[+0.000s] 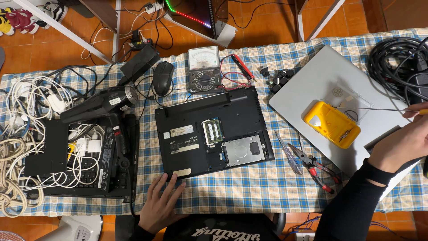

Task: The person unscrews internal components of an open laptop using a screwdriver, then applies heat to a plastic component with a hair dryer.

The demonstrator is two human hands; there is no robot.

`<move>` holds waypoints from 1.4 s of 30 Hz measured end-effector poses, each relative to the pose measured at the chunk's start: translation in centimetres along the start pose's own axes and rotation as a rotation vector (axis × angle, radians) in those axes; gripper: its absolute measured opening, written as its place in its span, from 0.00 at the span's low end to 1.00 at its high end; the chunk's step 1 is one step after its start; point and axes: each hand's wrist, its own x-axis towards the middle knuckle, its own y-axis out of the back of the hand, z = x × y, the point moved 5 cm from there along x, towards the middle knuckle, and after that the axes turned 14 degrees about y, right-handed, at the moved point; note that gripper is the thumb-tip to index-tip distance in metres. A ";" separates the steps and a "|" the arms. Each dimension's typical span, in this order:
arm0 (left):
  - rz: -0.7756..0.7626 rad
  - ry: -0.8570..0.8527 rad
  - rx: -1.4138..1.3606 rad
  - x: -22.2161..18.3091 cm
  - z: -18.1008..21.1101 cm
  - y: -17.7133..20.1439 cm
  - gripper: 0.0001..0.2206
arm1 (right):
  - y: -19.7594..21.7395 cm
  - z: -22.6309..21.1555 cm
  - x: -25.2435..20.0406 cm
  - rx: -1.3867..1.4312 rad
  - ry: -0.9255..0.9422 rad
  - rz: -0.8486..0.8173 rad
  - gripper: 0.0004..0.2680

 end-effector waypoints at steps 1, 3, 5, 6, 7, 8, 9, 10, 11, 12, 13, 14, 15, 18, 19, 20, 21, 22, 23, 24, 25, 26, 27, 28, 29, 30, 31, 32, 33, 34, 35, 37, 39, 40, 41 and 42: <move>-0.004 0.002 -0.001 0.1 0.0 0.0 0.45 | 0.0 0.0 0.0 0.009 -0.003 0.005 0.15; -0.014 0.005 -0.005 0.0 0.1 0.0 0.46 | 0.1 0.0 0.0 0.002 0.002 0.002 0.15; -0.019 0.002 -0.002 0.1 0.1 0.0 0.46 | 0.1 0.2 -0.1 -0.014 0.007 0.001 0.16; -0.022 0.001 -0.001 0.0 0.1 0.0 0.46 | 0.1 0.3 -0.1 -0.016 0.001 0.005 0.16; -0.024 0.003 -0.002 0.0 0.1 0.0 0.46 | 0.2 0.5 -0.2 -0.008 -0.001 0.008 0.16; -0.025 0.004 -0.003 0.0 0.0 0.0 0.46 | 0.2 0.6 -0.2 0.001 -0.003 0.011 0.15; -0.026 0.006 -0.003 0.0 0.0 0.0 0.46 | 0.2 0.7 -0.3 0.018 -0.001 0.012 0.15; -0.026 0.008 -0.001 0.0 0.0 0.0 0.46 | 0.2 0.7 -0.3 0.023 0.001 0.012 0.15; -0.027 0.009 0.000 0.0 0.0 -0.1 0.47 | 0.2 0.7 -0.3 0.028 0.002 0.012 0.15; -0.027 0.011 0.001 0.0 0.0 -0.1 0.47 | 0.2 0.6 -0.3 0.019 0.004 0.009 0.15; -0.025 0.012 0.002 0.0 0.0 -0.1 0.47 | 0.2 0.5 -0.3 0.012 0.003 0.010 0.15; -0.023 0.013 0.003 0.0 0.0 -0.1 0.47 | 0.2 0.3 -0.3 0.006 0.002 0.011 0.15; -0.021 0.015 0.004 0.0 0.0 -0.1 0.47 | 0.2 0.2 -0.2 0.001 -0.003 0.015 0.15; -0.017 0.016 -0.001 0.0 0.1 -0.2 0.48 | 0.0 0.1 -0.1 0.035 -0.012 0.022 0.14; -0.016 0.018 -0.001 0.0 0.0 -0.2 0.48 | 0.0 0.1 0.0 0.043 -0.015 0.024 0.14; -0.016 0.019 -0.001 -0.1 0.0 -0.2 0.48 | 0.0 0.1 0.0 0.050 -0.019 0.026 0.14; -0.016 0.020 -0.001 -0.1 0.0 -0.3 0.48 | 0.0 0.2 0.0 0.046 -0.023 0.029 0.14; -0.020 0.019 -0.003 -0.1 0.0 -0.3 0.48 | 0.0 0.2 0.0 0.037 -0.020 0.027 0.14; -0.023 0.018 -0.004 -0.1 -0.1 -0.3 0.48 | 0.1 0.3 -0.1 0.027 -0.017 0.025 0.14; -0.027 0.017 -0.006 -0.1 -0.1 -0.3 0.48 | 0.1 0.3 -0.2 0.014 -0.006 0.018 0.14; -0.026 0.017 -0.007 0.0 -0.1 -0.2 0.48 | 0.9 0.4 -0.6 -0.017 0.000 0.008 0.15; -0.028 0.019 -0.009 0.1 0.0 -0.1 0.48 | 0.2 0.5 -0.4 -0.023 0.014 -0.002 0.15; -0.029 0.020 -0.011 0.2 0.1 0.1 0.48 | 0.3 0.7 -0.4 -0.046 0.023 -0.015 0.15; -0.041 0.026 -0.006 0.4 0.3 0.4 0.48 | 0.4 0.9 -0.5 -0.054 0.032 -0.019 0.15; -0.054 0.032 -0.002 0.7 0.5 0.8 0.48 | 0.5 1.1 -0.7 -0.063 0.041 -0.024 0.15; -0.069 0.035 0.002 1.0 0.8 1.3 0.48 | 0.6 1.1 -0.8 -0.059 0.048 -0.021 0.15; -0.035 0.056 -0.035 1.3 1.1 2.2 0.48 | 0.4 1.1 -0.5 0.009 0.004 0.043 0.14; -0.005 0.064 -0.080 1.7 1.5 3.1 0.49 | 0.9 0.8 0.0 0.063 -0.037 0.112 0.14; 0.024 0.073 -0.125 2.2 1.9 3.9 0.49 | 0.1 1.2 0.7 0.182 -0.128 0.244 0.12; 0.004 0.090 -0.152 2.4 2.0 4.7 0.47 | 0.1 0.6 0.9 0.214 -0.140 0.300 0.10; -0.017 0.108 -0.177 2.6 2.0 5.3 0.46 | 0.0 0.1 1.2 0.245 -0.149 0.357 0.09; -0.018 0.111 -0.205 3.5 1.9 6.0 0.42 | -0.2 -1.4 1.5 0.280 -0.094 0.367 0.07; 0.069 0.120 -0.202 5.0 1.6 6.5 0.38 | -0.1 -2.0 2.3 0.365 -0.103 0.365 0.13; 0.077 0.133 -0.196 5.6 1.8 6.4 0.38 | -0.7 -2.2 2.5 0.380 -0.095 0.333 0.12; 0.084 0.147 -0.190 6.4 1.9 6.3 0.38 | -0.4 -2.7 2.4 0.393 -0.094 0.320 0.12; 0.097 0.172 -0.180 7.0 2.0 6.4 0.39 | -0.7 -2.7 2.5 0.418 -0.094 0.301 0.12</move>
